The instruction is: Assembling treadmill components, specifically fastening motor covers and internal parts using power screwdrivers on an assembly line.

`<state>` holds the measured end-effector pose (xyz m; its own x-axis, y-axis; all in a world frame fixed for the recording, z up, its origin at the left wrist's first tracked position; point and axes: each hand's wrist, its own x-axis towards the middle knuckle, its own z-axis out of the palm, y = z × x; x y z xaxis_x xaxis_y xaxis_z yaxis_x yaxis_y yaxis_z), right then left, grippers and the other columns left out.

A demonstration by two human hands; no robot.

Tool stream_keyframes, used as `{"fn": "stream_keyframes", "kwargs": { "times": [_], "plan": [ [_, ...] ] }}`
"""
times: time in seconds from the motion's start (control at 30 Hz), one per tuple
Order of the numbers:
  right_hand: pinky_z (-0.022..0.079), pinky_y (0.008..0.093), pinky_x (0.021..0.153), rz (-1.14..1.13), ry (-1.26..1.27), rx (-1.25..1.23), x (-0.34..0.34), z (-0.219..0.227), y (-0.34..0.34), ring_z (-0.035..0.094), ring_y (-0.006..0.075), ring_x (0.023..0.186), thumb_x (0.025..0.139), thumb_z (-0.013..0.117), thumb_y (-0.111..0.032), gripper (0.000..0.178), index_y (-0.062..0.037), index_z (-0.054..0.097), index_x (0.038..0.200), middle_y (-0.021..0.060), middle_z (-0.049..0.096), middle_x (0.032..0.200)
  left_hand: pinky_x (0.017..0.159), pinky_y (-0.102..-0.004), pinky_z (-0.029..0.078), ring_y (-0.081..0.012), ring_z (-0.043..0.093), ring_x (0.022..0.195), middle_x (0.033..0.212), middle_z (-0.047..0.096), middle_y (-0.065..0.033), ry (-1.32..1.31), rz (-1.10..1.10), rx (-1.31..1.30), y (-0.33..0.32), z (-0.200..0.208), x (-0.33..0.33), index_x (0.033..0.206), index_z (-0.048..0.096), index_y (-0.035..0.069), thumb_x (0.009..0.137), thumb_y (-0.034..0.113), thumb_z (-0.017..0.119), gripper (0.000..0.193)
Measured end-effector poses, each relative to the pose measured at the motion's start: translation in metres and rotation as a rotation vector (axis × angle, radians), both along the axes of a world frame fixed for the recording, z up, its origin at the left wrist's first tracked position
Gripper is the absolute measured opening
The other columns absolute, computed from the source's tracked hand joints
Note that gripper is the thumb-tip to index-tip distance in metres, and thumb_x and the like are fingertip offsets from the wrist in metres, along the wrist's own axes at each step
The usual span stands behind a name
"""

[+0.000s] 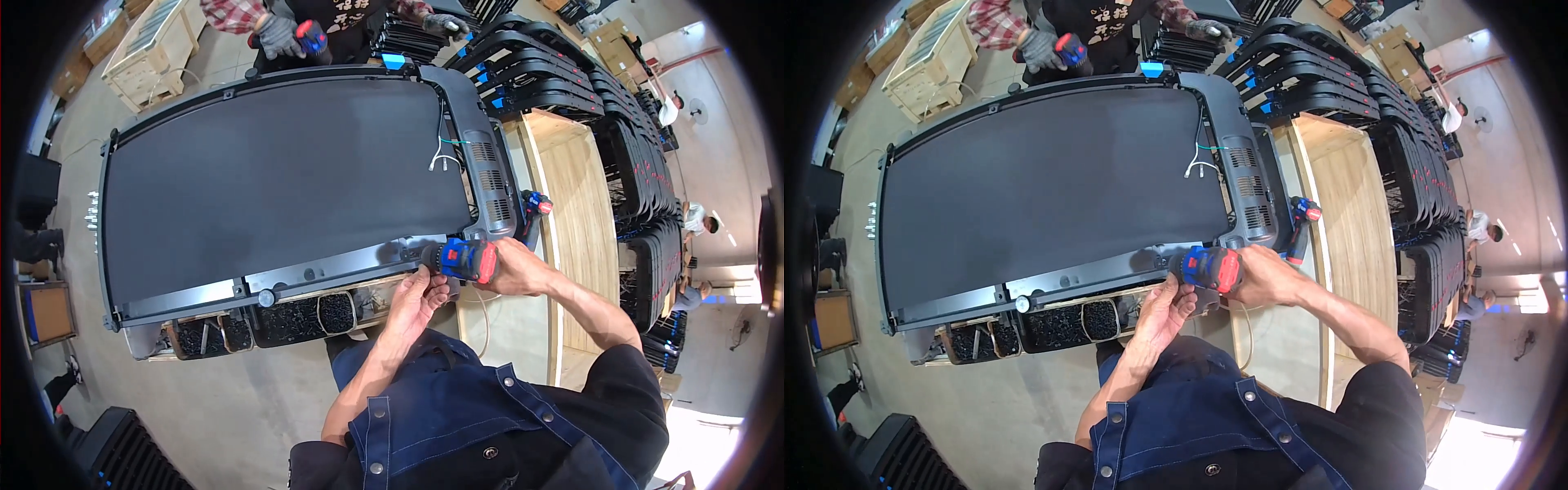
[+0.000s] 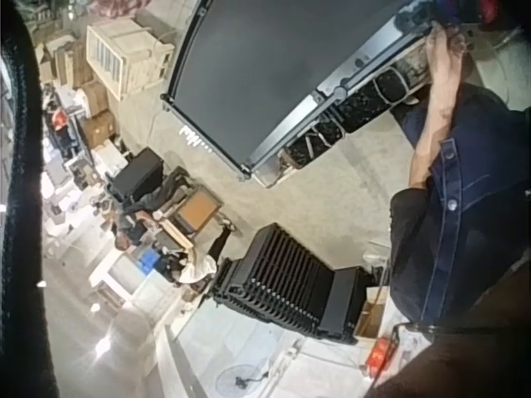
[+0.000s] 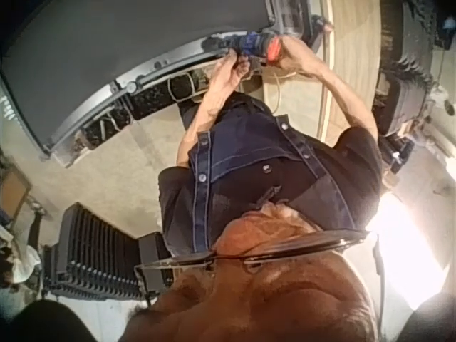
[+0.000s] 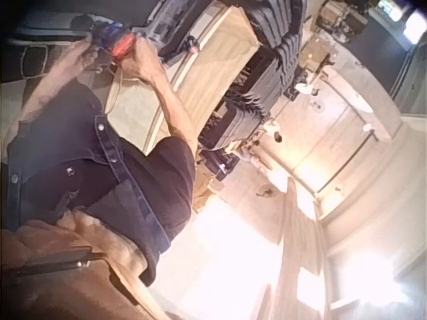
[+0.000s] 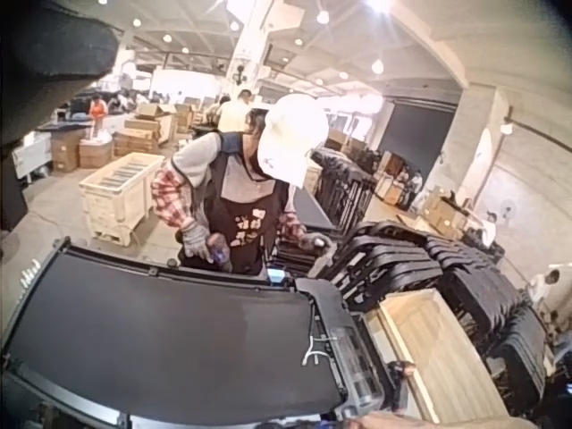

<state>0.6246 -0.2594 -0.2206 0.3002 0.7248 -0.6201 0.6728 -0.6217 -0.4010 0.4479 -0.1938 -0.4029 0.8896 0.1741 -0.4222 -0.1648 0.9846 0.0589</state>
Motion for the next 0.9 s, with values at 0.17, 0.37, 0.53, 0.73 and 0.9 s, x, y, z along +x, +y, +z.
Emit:
{"fn": "stream_keyframes", "kwargs": {
  "times": [0.17, 0.37, 0.53, 0.73, 0.9],
  "plan": [
    [0.054, 0.048, 0.079, 0.131, -0.028, -0.047, 0.003, 0.003, 0.033, 0.068, 0.0418, 0.087, 0.075, 0.079, -0.02, 0.036, -0.0026, 0.064, 0.103, 0.021, 0.071, 0.087, 0.07, -0.0266, 0.062, -0.0167, 0.072, 0.079, 0.093, 0.072, -0.0092, -0.003, 0.018, -0.04, 0.004, -0.006, 0.002, 0.106, 0.064, 0.0, 0.102, 0.034, 0.059, 0.034],
    [0.055, 0.0465, 0.076, 0.159, -0.036, -0.14, 0.004, -0.009, 0.043, 0.068, 0.0404, 0.081, 0.075, 0.077, -0.017, 0.035, -0.0023, 0.064, 0.104, 0.0196, 0.07, 0.084, 0.071, -0.0267, 0.062, -0.0165, 0.072, 0.08, 0.093, 0.071, -0.0089, -0.02, 0.031, -0.073, 0.005, -0.014, 0.0, 0.106, 0.065, 0.001, 0.103, 0.034, 0.058, 0.034],
    [0.056, 0.0459, 0.074, 0.327, -0.156, -0.109, 0.004, -0.014, 0.052, 0.069, 0.0395, 0.079, 0.073, 0.076, -0.013, 0.035, -0.0036, 0.065, 0.105, 0.0184, 0.07, 0.082, 0.073, -0.0273, 0.061, -0.0167, 0.071, 0.082, 0.096, 0.071, -0.0095, -0.032, 0.0, -0.035, 0.007, -0.013, -0.006, 0.105, 0.064, 0.001, 0.103, 0.035, 0.057, 0.035],
    [0.056, 0.0463, 0.075, 0.407, -0.208, -0.249, -0.006, -0.007, 0.069, 0.07, 0.0381, 0.082, 0.069, 0.076, -0.013, 0.041, -0.0063, 0.066, 0.108, 0.0182, 0.072, 0.087, 0.072, -0.0273, 0.061, -0.0176, 0.071, 0.081, 0.096, 0.071, -0.0103, 0.002, -0.106, 0.125, 0.005, -0.013, -0.024, 0.114, 0.065, 0.0, 0.103, 0.032, 0.059, 0.034],
    [0.055, 0.0465, 0.082, 0.573, -0.187, -0.114, 0.009, 0.001, 0.078, 0.067, 0.0384, 0.099, 0.067, 0.071, -0.009, 0.06, -0.0082, 0.063, 0.127, 0.0161, 0.066, 0.108, 0.072, -0.0292, 0.056, -0.0167, 0.07, 0.079, 0.095, 0.073, -0.0103, 0.158, -0.227, 0.721, 0.021, 0.003, -0.044, 0.109, 0.069, 0.001, 0.101, 0.024, 0.064, 0.025]
  ]
}}
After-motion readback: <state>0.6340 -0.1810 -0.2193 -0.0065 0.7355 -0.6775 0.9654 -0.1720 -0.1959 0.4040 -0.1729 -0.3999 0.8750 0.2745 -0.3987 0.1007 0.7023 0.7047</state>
